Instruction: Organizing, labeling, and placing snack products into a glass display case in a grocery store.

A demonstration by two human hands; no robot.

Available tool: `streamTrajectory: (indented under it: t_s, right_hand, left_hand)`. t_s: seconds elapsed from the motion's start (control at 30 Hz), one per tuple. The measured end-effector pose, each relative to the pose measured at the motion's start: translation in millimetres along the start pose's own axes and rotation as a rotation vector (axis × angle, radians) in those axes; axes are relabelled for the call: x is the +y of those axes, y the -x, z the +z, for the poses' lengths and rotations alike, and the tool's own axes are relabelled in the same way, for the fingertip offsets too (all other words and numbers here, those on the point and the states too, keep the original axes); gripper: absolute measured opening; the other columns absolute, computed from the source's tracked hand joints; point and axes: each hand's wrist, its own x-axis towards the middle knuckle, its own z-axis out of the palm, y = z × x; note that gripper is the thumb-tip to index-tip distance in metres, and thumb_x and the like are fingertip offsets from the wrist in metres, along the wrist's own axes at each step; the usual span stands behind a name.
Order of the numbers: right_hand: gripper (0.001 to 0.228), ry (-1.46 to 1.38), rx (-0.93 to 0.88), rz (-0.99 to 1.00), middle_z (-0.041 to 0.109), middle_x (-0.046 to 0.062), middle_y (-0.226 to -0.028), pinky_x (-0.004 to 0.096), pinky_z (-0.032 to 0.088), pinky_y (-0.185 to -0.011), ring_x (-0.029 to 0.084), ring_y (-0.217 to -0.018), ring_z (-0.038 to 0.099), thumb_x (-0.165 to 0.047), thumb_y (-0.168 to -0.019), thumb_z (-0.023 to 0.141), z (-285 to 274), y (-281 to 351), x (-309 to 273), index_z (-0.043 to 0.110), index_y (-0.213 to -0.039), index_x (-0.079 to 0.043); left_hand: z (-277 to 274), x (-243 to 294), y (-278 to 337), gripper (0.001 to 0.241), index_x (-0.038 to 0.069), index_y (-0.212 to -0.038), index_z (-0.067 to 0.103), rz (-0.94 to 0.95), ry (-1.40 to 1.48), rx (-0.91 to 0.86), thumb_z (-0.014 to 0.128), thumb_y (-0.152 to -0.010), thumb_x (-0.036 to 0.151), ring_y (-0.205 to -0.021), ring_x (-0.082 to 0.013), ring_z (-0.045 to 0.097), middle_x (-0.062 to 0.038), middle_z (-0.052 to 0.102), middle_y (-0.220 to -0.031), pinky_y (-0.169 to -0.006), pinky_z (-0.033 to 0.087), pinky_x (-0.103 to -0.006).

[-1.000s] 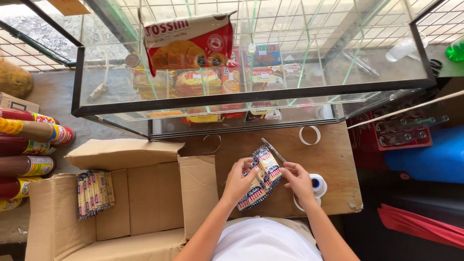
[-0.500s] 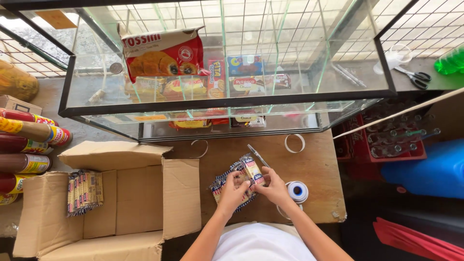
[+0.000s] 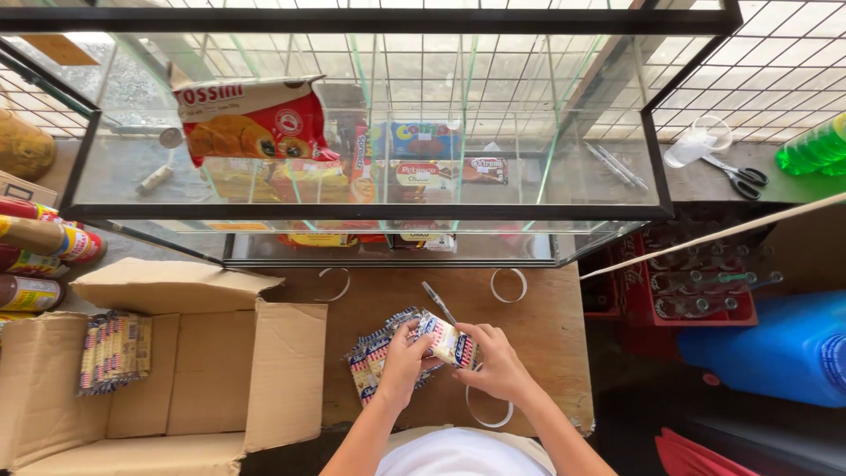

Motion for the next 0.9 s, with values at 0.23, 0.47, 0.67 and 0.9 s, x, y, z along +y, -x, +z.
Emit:
streamTrajectory:
  t_s: [0.23,0.47,0.67,0.9]
  right_hand:
    - [0.075,0.207,0.04,-0.2,0.062,0.014,-0.121,0.042,0.046,-0.102,0.033,-0.118,0.054,-0.019,-0.061,0.088,-43,-38,39,0.061,-0.13,-0.01]
    - [0.071,0.316,0.238,-0.172,0.064,0.017,-0.124,0.046,0.047,-0.103,0.037,-0.121,0.057,-0.024,-0.067,0.087,-106,-125,66,0.062,-0.132,-0.009]
    - [0.068,0.56,0.258,-0.156,0.064,0.019,-0.122,0.048,0.048,-0.1,0.041,-0.116,0.058,-0.024,-0.071,0.086,-128,-196,68,0.061,-0.133,-0.01]
    - [0.061,0.618,0.207,-0.229,0.064,0.019,-0.121,0.046,0.048,-0.1,0.041,-0.119,0.056,-0.021,-0.074,0.084,-139,-219,32,0.063,-0.13,-0.009]
  left_hand:
    - [19,-9,3,0.04,0.007,-0.136,0.061,0.045,-0.08,-0.057,0.063,-0.097,0.017,-0.091,-0.0136,0.069,-0.009,0.072,-0.112,-0.077,0.059,-0.0299]
    - [5,-6,14,0.034,0.006,-0.125,0.068,0.051,-0.216,0.139,0.065,-0.097,0.023,-0.091,-0.0079,0.066,0.0,0.071,-0.102,-0.078,0.054,-0.0234]
    - [-12,-17,11,0.03,0.006,-0.12,0.071,0.018,-0.152,0.199,0.066,-0.096,0.023,-0.076,-0.0077,0.056,-0.001,0.068,-0.09,-0.066,0.047,-0.0226]
    - [-21,-21,9,0.028,0.005,-0.117,0.072,0.0,-0.152,0.241,0.066,-0.096,0.022,-0.071,-0.0047,0.056,0.001,0.068,-0.084,-0.064,0.047,-0.0199]
